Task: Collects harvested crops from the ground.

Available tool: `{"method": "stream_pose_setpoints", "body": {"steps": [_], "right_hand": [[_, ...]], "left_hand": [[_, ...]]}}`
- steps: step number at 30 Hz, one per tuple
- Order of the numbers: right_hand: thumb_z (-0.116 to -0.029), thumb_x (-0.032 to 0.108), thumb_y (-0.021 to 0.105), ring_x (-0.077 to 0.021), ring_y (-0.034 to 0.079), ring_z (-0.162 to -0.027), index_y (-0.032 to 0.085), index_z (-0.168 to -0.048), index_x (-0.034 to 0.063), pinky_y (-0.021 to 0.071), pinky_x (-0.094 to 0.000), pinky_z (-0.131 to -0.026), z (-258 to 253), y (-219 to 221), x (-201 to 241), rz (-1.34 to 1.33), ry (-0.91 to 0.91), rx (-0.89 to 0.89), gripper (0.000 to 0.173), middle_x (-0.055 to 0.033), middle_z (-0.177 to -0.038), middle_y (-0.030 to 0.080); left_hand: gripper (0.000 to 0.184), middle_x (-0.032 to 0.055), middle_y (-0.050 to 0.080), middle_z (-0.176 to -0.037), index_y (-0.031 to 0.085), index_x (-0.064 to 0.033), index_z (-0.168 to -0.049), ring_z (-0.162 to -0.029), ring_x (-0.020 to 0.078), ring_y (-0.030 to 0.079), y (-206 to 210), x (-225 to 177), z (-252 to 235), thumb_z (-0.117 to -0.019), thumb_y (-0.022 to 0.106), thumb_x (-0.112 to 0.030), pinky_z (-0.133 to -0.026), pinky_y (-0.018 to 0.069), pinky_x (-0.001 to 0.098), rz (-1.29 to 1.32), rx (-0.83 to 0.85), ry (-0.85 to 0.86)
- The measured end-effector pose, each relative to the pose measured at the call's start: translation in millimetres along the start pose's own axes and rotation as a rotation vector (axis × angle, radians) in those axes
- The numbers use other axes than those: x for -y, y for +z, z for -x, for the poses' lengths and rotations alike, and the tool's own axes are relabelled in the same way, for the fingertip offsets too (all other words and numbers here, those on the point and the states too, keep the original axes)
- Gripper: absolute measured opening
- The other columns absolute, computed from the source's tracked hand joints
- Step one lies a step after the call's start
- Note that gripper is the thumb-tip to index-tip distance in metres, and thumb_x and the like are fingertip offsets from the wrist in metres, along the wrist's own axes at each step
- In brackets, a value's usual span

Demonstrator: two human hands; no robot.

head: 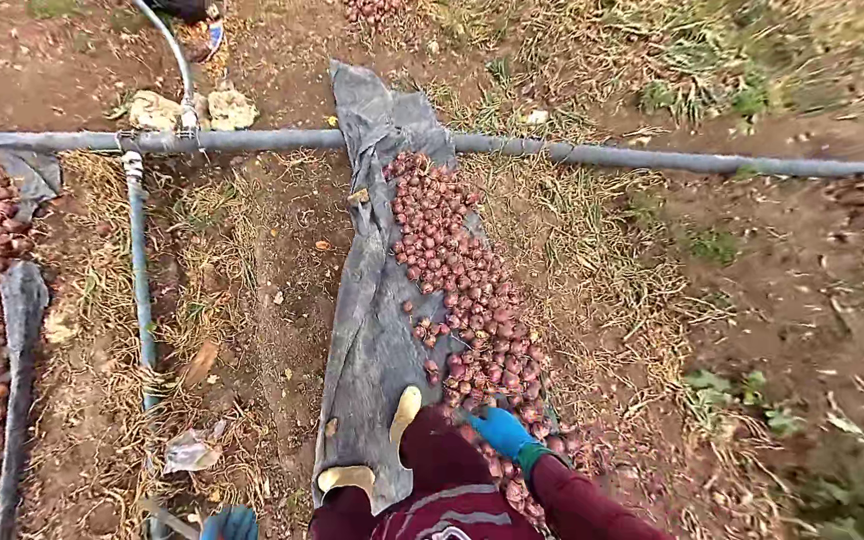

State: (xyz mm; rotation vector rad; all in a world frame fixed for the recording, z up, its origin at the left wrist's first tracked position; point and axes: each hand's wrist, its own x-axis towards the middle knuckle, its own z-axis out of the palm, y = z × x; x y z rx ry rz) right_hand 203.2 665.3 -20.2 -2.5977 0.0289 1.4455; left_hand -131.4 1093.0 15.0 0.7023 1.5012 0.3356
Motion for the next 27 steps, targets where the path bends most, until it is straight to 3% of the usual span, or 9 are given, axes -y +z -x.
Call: {"method": "stream_pose_setpoints", "body": {"steps": [4,9,14,18,23,27], "right_hand": [[-0.0949,0.067,0.05,-0.0355,0.067,-0.112,0.072,-0.118,0.011,0.0498,-0.0626,-0.098,-9.8,-37.9,-85.9,-0.23,0.062,-0.023,0.065,-0.0176,-0.114,0.071],[-0.0996,0.06,0.05,-0.0364,0.067,-0.11,0.073,-0.119,0.0106,0.0496,-0.0635,-0.096,16.4,-77.1,-197.9,-0.526,0.31,-0.189,0.058,-0.0182,-0.113,0.072],[-0.1003,0.057,0.053,-0.0373,0.068,-0.104,0.074,-0.116,0.0086,0.0512,-0.0646,-0.093,39.7,-70.4,-276.7,-0.775,0.468,-0.341,0.055,-0.0199,-0.11,0.072],[-0.1013,0.056,0.052,-0.0364,0.069,-0.103,0.073,-0.115,0.0077,0.0515,-0.0627,-0.092,50.7,-43.8,-287.6,-0.89,0.584,-0.309,0.055,-0.0195,-0.108,0.072],[-0.0972,0.06,0.053,-0.0327,0.069,-0.105,0.073,-0.116,0.0103,0.0526,-0.06,-0.094,38.7,2.9,-264.9,-0.96,0.587,-0.155,0.057,-0.0162,-0.109,0.073],[-0.0992,0.058,0.053,-0.0353,0.068,-0.1,0.073,-0.113,0.0071,0.0518,-0.0597,-0.091,20.9,-6.9,-232.1,-0.907,0.566,-0.053,0.057,-0.0197,-0.105,0.072]], "left_hand": [[0.045,0.0116,0.07,-0.107,0.053,-0.0043,-0.129,-0.093,0.0218,0.071,132.7,-16.4,22.6,-0.1092,0.042,-0.043,-0.082,0.0602,0.0431,-0.112,0.126,0.027],[0.045,0.0132,0.073,-0.109,0.058,-0.0025,-0.128,-0.095,0.0242,0.074,297.0,-21.2,66.4,-0.1087,0.046,-0.041,-0.083,0.0623,0.0428,-0.291,0.294,0.064],[0.044,0.0155,0.075,-0.108,0.061,0.0009,-0.125,-0.094,0.0264,0.076,407.9,-15.1,96.1,-0.1083,0.049,-0.038,-0.083,0.0634,0.0442,-0.521,0.46,0.088],[0.044,0.015,0.075,-0.107,0.062,0.0006,-0.125,-0.091,0.0257,0.076,457.2,-3.6,90.8,-0.1093,0.048,-0.037,-0.081,0.0633,0.0438,-0.667,0.467,0.083],[0.046,0.0169,0.074,-0.108,0.062,0.0002,-0.125,-0.092,0.0278,0.075,498.1,7.3,55.7,-0.1089,0.048,-0.04,-0.078,0.063,0.0455,-0.773,0.405,0.026],[0.043,0.0184,0.073,-0.107,0.063,0.0015,-0.123,-0.09,0.028,0.074,531.7,16.5,11.3,-0.1088,0.049,-0.037,-0.078,0.0617,0.0464,-0.817,0.336,-0.032]]}}
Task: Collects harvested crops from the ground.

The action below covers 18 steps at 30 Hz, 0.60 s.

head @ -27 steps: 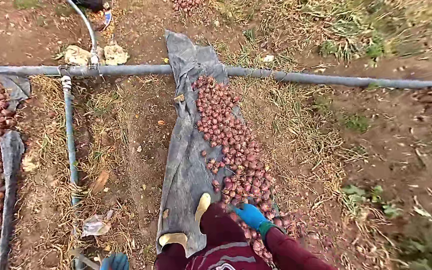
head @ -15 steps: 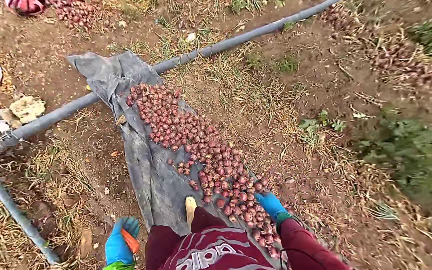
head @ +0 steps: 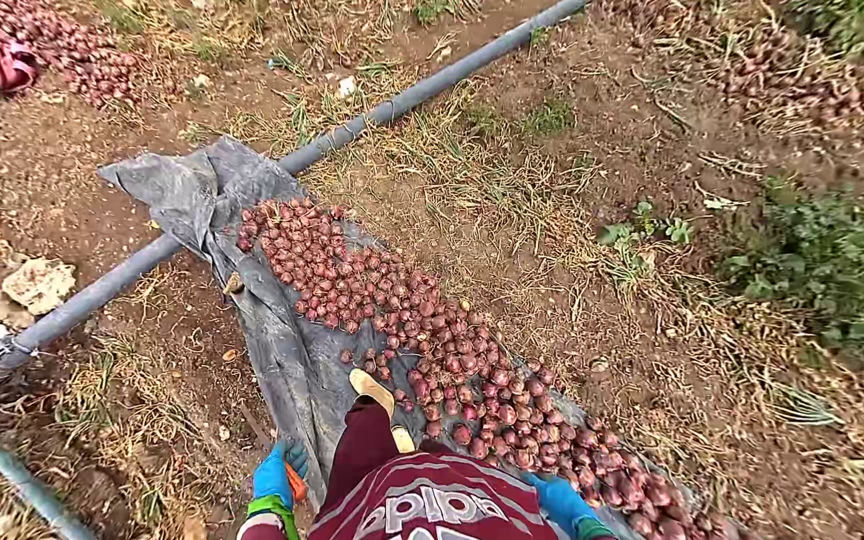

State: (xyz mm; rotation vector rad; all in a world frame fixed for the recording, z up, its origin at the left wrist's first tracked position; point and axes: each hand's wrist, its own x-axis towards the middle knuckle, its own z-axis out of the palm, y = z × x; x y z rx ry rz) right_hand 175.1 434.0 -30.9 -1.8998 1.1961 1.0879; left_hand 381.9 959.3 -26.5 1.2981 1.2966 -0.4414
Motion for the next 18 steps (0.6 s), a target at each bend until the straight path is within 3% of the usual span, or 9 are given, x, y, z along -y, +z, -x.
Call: {"method": "stream_pose_setpoints", "body": {"steps": [2,5,8,13,18], "right_hand": [[-0.1026,0.053,0.05,-0.0372,0.068,-0.104,0.073,-0.113,0.0052,0.0497,-0.0608,-0.094,7.3,-0.1,32.3,0.067,0.0,0.024,0.054,-0.0215,-0.108,0.072],[-0.1011,0.056,0.052,-0.0366,0.068,-0.107,0.074,-0.114,0.0049,0.0494,-0.0613,-0.096,0.7,-19.1,91.5,0.068,-0.043,0.029,0.057,-0.021,-0.11,0.072],[-0.099,0.059,0.052,-0.0277,0.072,-0.1,0.073,-0.118,0.0117,0.0559,-0.0561,-0.091,-26.2,-47.0,152.6,-0.035,-0.157,-0.064,0.055,-0.012,-0.108,0.074],[-0.1023,0.056,0.049,-0.0258,0.071,-0.104,0.071,-0.123,0.0139,0.0552,-0.0552,-0.095,-2.1,-105.0,246.7,-0.042,-0.241,-0.213,0.052,-0.0098,-0.111,0.074],[-0.1034,0.055,0.048,-0.0283,0.071,-0.096,0.072,-0.119,0.0125,0.0554,-0.0571,-0.088,-9.0,-123.2,280.8,0.066,-0.237,-0.221,0.051,-0.0119,-0.105,0.074]], "left_hand": [[0.044,0.0186,0.073,-0.107,0.063,0.0016,-0.123,-0.091,0.0288,0.074,-3.4,-8.6,-26.4,-0.1087,0.049,-0.038,-0.079,0.0612,0.0474,-0.019,-0.015,-0.037],[0.047,0.0187,0.074,-0.106,0.064,0.0016,-0.123,-0.09,0.0296,0.074,-10.8,-28.6,-57.2,-0.1084,0.05,-0.041,-0.079,0.0616,0.0483,-0.012,-0.037,-0.06],[0.046,0.0178,0.075,-0.108,0.064,0.001,-0.124,-0.092,0.0285,0.075,-19.8,-58.9,-79.8,-0.1075,0.052,-0.04,-0.08,0.0616,0.0477,-0.037,-0.057,-0.052],[0.047,0.0167,0.076,-0.108,0.065,0.0005,-0.125,-0.092,0.0281,0.075,-50.6,-90.5,-97.5,-0.1065,0.055,-0.042,-0.079,0.0619,0.0478,-0.085,-0.099,0.003],[0.051,0.0163,0.076,-0.107,0.064,0.0006,-0.127,-0.091,0.0266,0.076,-71.9,-99.2,-114.4,-0.1046,0.058,-0.045,-0.081,0.063,0.0463,-0.05,-0.143,0.008]]}}
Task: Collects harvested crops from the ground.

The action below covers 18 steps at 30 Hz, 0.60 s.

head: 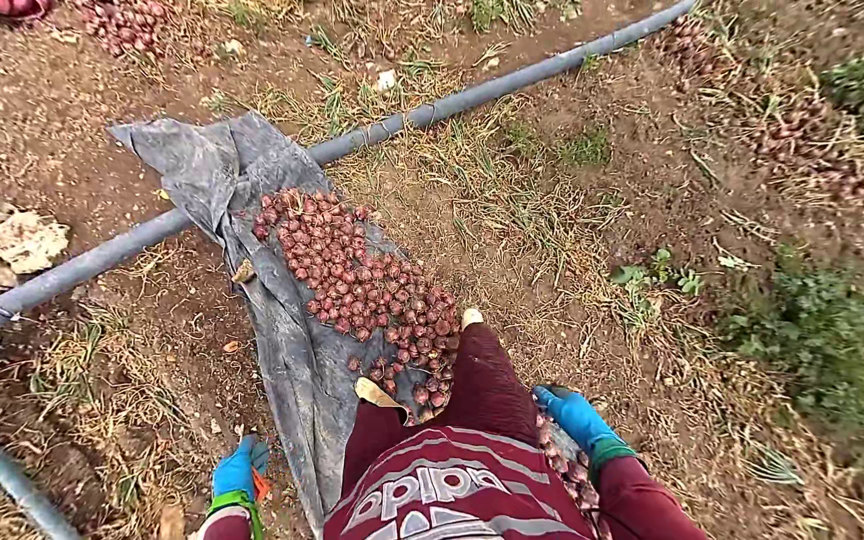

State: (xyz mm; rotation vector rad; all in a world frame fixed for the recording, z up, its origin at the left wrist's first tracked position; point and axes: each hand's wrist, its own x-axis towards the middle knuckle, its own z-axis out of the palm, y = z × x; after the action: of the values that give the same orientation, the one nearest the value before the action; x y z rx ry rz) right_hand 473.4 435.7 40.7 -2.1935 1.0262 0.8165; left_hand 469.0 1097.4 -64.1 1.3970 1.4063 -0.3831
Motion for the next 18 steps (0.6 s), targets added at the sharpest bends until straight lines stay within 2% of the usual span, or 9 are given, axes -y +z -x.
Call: {"method": "stream_pose_setpoints", "body": {"steps": [6,8,10,12,15,18], "right_hand": [[-0.1013,0.055,0.051,-0.0276,0.073,-0.095,0.071,-0.121,0.0107,0.0572,-0.0548,-0.088,-49.5,13.0,-4.4,0.056,0.072,0.102,0.053,-0.0116,-0.108,0.075],[-0.1011,0.056,0.051,-0.0289,0.072,-0.093,0.072,-0.118,0.0102,0.0565,-0.0553,-0.086,-63.1,14.9,-4.0,0.1,0.091,0.119,0.053,-0.0119,-0.106,0.075],[-0.1001,0.058,0.05,-0.029,0.072,-0.095,0.073,-0.117,0.0116,0.0558,-0.0566,-0.088,-72.9,11.1,3.7,0.156,0.081,0.129,0.055,-0.0114,-0.105,0.075],[-0.1002,0.059,0.05,-0.0293,0.072,-0.095,0.072,-0.117,0.0119,0.0555,-0.0576,-0.088,-74.5,10.2,18.3,0.134,0.043,0.124,0.055,-0.0123,-0.105,0.074],[-0.0996,0.059,0.049,-0.0254,0.072,-0.102,0.072,-0.121,0.0146,0.0557,-0.0548,-0.094,-61.4,11.7,40.1,0.083,-0.003,0.135,0.054,-0.0092,-0.11,0.074],[-0.1003,0.058,0.05,-0.0229,0.071,-0.107,0.07,-0.127,0.0164,0.0553,-0.0526,-0.097,-38.6,16.3,37.6,0.053,0.006,0.157,0.053,-0.0072,-0.114,0.074]], "left_hand": [[0.049,0.0177,0.076,-0.109,0.063,0.0017,-0.129,-0.094,0.0281,0.076,-1.2,33.9,-20.7,-0.1067,0.056,-0.042,-0.083,0.0622,0.0474,0.006,-0.034,-0.045],[0.051,0.0176,0.076,-0.109,0.064,0.0017,-0.129,-0.094,0.0281,0.076,1.2,55.1,-14.8,-0.1071,0.054,-0.043,-0.083,0.0621,0.0479,-0.026,-0.052,-0.088],[0.052,0.0175,0.076,-0.108,0.064,0.0021,-0.128,-0.091,0.0279,0.075,6.8,73.1,3.5,-0.108,0.051,-0.044,-0.081,0.0615,0.0484,-0.057,-0.041,-0.149],[0.051,0.0172,0.076,-0.103,0.066,0.0031,-0.123,-0.086,0.0274,0.074,10.9,86.1,23.5,-0.1087,0.049,-0.043,-0.077,0.0608,0.0476,-0.096,-0.002,-0.197],[0.051,0.0168,0.077,-0.105,0.066,0.0024,-0.126,-0.09,0.0278,0.076,19.7,87.6,47.3,-0.1077,0.051,-0.043,-0.08,0.0615,0.0474,-0.23,0.082,-0.259],[0.052,0.0158,0.078,-0.104,0.064,0.002,-0.129,-0.09,0.0272,0.077,32.1,79.5,48.6,-0.1074,0.053,-0.044,-0.08,0.0625,0.0472,-0.418,0.148,-0.26]]}}
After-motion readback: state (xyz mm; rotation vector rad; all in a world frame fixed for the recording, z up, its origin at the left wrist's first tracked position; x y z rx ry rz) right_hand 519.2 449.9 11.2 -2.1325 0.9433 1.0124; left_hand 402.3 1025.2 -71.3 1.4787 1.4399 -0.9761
